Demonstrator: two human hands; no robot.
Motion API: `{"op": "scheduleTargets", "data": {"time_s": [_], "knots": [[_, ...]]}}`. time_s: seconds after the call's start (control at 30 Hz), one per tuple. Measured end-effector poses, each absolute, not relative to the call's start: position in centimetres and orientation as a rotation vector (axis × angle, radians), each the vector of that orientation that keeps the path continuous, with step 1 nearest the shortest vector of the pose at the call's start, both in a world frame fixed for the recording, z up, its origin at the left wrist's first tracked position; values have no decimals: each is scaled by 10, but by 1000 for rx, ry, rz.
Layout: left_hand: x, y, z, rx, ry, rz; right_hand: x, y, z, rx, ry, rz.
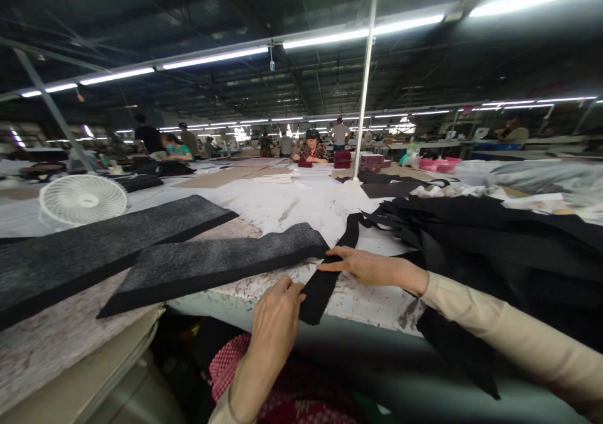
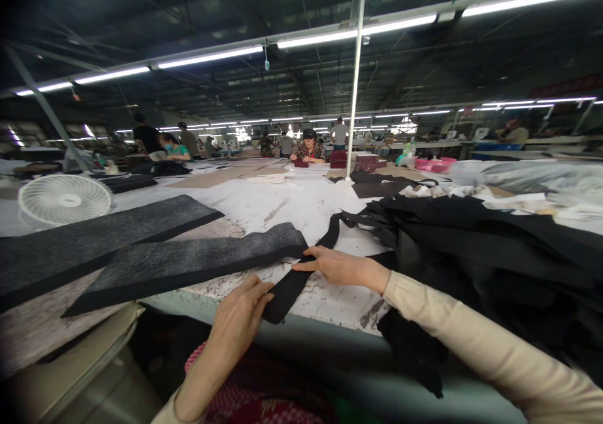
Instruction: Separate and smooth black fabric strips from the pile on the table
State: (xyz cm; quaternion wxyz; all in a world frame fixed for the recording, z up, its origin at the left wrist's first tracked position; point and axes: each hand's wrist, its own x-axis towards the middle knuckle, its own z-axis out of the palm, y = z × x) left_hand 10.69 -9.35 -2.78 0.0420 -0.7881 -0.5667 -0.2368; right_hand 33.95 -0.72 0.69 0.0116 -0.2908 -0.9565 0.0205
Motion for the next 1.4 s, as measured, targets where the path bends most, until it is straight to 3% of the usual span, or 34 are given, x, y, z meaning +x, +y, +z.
{"op": "scheduleTargets", "data": {"time_s": [0.23, 0.4, 0.63, 1.07, 1.4], "knots": [[113, -97, -30, -2298, -1661, -641, 323, -14, 9, -1032, -2859, -124], [114, -98, -32, -2230, -1542, -581, 312, -17, 2, -861, -2822, 129], [106, -101, -38, -2199, -1416, -661, 316, -21, 5, -774, -2914, 167], [87, -115, -51, -2391, -1652, -1444, 312, -39, 17, -699, -2985, 128], [108, -103, -36, -2192, -1615, -964, 323, -17, 6, -862, -2942, 25]]}}
